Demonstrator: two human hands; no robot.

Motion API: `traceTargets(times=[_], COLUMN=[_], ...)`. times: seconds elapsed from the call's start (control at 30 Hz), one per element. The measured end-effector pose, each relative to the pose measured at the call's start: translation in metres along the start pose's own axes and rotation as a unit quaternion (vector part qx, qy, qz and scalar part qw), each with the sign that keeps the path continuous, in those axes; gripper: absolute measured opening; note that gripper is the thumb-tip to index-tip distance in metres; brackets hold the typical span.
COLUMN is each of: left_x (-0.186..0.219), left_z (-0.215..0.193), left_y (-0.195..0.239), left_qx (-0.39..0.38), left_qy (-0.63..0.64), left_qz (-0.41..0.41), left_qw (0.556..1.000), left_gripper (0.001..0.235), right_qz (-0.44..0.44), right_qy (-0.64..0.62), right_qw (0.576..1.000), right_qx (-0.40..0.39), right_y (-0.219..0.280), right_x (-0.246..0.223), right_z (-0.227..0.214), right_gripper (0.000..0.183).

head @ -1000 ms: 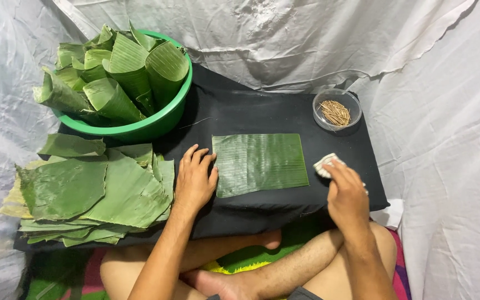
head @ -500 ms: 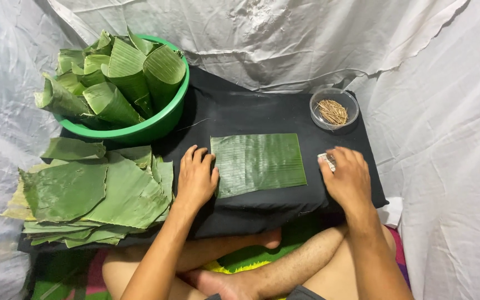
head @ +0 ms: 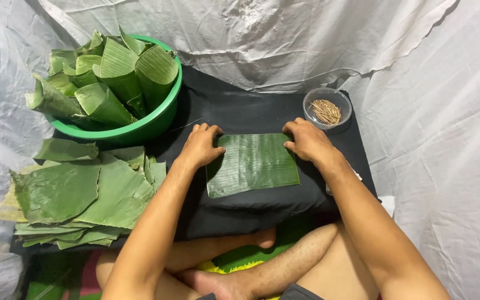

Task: Cleaning a banana leaf with a cloth and folding it into a cone shape.

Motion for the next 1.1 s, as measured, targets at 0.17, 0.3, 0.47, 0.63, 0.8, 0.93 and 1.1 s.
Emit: traceTargets(times=[0.17, 0.3, 0.47, 0.63, 0.8, 0.93, 1.1], left_x=[0.0, -0.004, 0.003, 0.03, 0.061, 0.057, 0.058], left_z=[-0.004, -0.009, -0.043, -0.112, -0.126, -0.072, -0.012], left_y=[-0.003, -0.002, 0.016, 0.046, 0.105, 0.127, 0.145], left_qx=[-0.039, -0.04, -0.028, 0.15, 0.209, 0.149, 0.021], left_qy=[0.027, 0.029, 0.016, 0.032, 0.008, -0.055, -0.083], left_qz=[-0.011, -0.039, -0.056, 0.015, 0.103, 0.146, 0.156], left_qw=[0.999, 0.998, 0.998, 0.988, 0.972, 0.976, 0.984], left_gripper=[0.045, 0.025, 0.016, 0.011, 0.009, 0.015, 0.01], right_qz=[0.02, 0.022, 0.017, -0.095, -0.116, -0.109, -0.081], right_qy=[-0.042, -0.026, -0.031, -0.095, -0.1, -0.045, -0.027], right_qw=[0.997, 0.994, 0.996, 0.981, 0.963, 0.968, 0.989], right_qx=[-0.068, -0.099, -0.084, 0.139, 0.223, 0.221, 0.118], right_y=[-0.022, -0.03, -0.015, 0.018, 0.076, 0.108, 0.126], right_x=[0.015, 0.016, -0.003, -0.027, -0.046, -0.04, -0.036], right_z=[0.008, 0.009, -0.03, -0.101, -0.108, -0.059, 0.001], right_gripper=[0.038, 0.031, 0.017, 0.014, 0.019, 0.019, 0.018])
Point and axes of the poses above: each hand's wrist, its own y-axis away from the middle knuckle, its own z-axis out of the palm, x = y × z, the point moved 7 cm from there along -y, towards the middle knuckle, and after that the axes turned 11 degrees about -x, right-handed, at the moved point
